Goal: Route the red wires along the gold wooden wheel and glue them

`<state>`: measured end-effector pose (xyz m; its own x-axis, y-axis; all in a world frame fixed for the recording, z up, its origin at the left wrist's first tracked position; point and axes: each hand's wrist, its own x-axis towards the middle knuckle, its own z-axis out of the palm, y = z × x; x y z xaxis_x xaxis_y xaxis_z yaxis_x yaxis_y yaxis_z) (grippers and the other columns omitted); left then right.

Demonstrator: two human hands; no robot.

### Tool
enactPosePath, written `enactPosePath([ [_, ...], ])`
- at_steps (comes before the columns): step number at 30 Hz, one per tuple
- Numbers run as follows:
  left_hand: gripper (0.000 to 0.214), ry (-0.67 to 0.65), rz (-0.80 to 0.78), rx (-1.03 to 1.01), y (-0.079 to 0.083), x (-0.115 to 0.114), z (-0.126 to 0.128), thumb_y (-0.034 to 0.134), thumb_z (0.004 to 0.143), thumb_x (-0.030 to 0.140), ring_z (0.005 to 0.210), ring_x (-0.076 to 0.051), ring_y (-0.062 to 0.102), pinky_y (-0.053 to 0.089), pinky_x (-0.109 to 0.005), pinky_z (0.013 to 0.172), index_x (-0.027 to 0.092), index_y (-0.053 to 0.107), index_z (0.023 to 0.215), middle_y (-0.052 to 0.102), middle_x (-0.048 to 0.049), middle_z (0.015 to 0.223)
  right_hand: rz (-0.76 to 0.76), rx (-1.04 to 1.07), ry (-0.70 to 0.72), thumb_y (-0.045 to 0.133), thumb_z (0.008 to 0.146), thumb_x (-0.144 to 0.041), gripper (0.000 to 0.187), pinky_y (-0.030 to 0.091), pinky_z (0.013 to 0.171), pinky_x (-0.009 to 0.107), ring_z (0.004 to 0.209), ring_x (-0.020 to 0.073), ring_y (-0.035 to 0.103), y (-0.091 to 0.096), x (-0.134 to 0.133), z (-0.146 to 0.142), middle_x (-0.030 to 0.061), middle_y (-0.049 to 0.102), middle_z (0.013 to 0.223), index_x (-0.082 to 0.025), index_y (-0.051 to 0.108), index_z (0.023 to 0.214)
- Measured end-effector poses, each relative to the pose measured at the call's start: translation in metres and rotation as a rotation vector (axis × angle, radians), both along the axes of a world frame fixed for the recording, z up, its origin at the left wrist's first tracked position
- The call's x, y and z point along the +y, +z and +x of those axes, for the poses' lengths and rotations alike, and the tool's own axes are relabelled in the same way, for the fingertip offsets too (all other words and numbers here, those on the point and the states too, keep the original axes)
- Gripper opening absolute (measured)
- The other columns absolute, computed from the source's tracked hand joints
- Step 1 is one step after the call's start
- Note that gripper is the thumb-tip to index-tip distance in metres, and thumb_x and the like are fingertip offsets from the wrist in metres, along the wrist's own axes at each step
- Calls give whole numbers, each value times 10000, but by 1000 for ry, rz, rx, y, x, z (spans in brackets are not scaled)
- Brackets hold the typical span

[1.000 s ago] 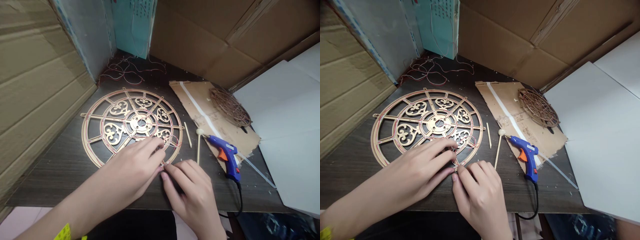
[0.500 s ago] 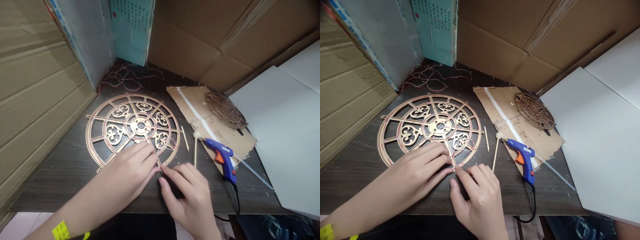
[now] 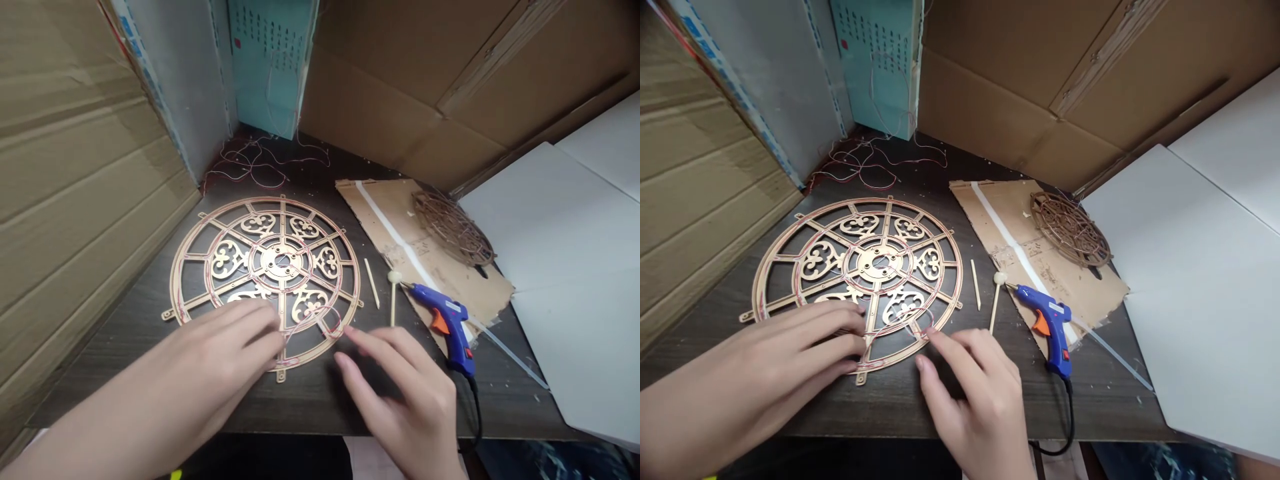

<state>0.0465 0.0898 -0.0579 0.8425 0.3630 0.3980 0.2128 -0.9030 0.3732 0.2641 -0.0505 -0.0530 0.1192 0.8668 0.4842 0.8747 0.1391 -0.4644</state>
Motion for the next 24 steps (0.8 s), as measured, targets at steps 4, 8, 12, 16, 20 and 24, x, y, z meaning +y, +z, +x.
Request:
enactPosePath([
  [4,241,36,73,-23,0,3,-16,443,1044,181,1057,-232,628,515,-381,873,238,677,1042,701,-44,1073,-178,10,94,701,978,-214,296,556,738,315,876,161,655,4,10,2,28,674,992,-250,686,1271],
  [8,169,70,83,-75,0,0,-22,502,1035,186,1033,-220,629,504,-375,902,201,669,1059,709,-42,1026,-194,42,142,661,1001,-184,171,535,726,306,846,148,643,5,22,-7,13,659,952,-249,725,1146],
  [12,193,118,71,-103,-1,-3,-21,471,1040,140,1009,-216,629,510,-371,890,166,662,1050,704,-63,1031,-202,50,172,663,993,-165,120,511,695,297,814,143,630,7,28,-12,4,641,914,-239,727,1062],
  [16,184,136,84,-96,-4,-3,-24,469,1043,135,1053,-227,618,501,-382,932,159,649,1076,695,-71,1062,-226,47,197,653,993,-163,93,510,720,302,831,142,632,9,29,-14,-1,645,934,-233,706,1024],
  [20,250,170,82,-107,-1,0,-26,528,1022,107,1215,-220,564,424,-378,1112,128,593,1263,660,-83,1221,-233,113,205,648,978,-143,86,517,750,285,871,136,637,14,33,-17,0,646,941,-220,684,967],
  [24,284,123,32,-156,10,-1,-21,538,1017,59,1227,-180,554,393,-349,1150,176,585,1271,656,-39,1221,-184,229,223,642,964,-116,103,534,778,242,888,117,651,21,37,-22,0,665,925,-205,688,941],
])
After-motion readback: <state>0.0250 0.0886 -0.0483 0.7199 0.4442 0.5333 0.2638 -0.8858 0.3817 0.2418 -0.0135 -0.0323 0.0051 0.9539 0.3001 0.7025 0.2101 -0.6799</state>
